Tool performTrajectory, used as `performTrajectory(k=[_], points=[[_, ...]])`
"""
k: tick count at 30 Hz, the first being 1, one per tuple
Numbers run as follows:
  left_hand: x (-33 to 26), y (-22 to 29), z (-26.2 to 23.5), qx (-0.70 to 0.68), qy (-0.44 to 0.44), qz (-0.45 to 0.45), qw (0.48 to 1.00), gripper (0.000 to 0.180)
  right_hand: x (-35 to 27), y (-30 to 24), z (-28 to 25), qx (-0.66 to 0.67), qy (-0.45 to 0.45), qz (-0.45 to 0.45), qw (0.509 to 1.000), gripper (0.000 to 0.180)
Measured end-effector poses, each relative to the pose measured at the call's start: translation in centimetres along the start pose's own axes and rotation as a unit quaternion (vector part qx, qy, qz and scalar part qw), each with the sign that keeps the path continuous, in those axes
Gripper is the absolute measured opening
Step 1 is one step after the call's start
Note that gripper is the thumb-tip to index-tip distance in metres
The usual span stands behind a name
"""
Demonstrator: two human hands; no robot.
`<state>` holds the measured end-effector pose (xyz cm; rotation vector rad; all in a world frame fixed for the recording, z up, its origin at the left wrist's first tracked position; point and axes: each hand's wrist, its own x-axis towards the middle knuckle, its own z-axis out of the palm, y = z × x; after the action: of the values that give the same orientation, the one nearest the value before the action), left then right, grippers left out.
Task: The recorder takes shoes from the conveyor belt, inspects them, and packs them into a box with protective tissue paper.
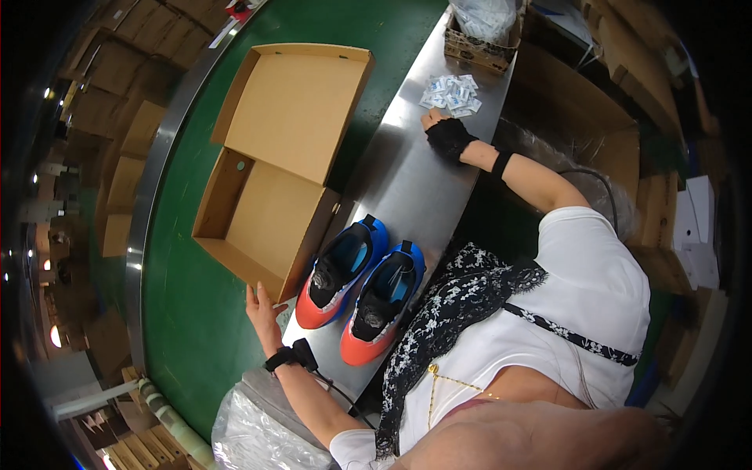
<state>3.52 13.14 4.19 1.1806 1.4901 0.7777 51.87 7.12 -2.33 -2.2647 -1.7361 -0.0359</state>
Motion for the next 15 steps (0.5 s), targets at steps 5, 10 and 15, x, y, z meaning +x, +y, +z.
performTrajectory(k=[5,10,15], points=[[-4.5,-0.1,-7.7,-0.038,0.123,0.056,0.99,0.047,1.1,0.5,0.6,0.193,0.025,-0.06,0.979,0.016],[-12.2,-5.3,-21.3,0.005,0.366,0.051,0.929,0.039,5.8,-10.6,-7.4,0.745,-0.156,-0.026,0.648,0.022],[-18.7,-12.3,-27.7,0.425,0.335,-0.113,0.834,0.047,8.1,-21.8,-3.6,0.573,-0.186,-0.199,0.773,0.027]])
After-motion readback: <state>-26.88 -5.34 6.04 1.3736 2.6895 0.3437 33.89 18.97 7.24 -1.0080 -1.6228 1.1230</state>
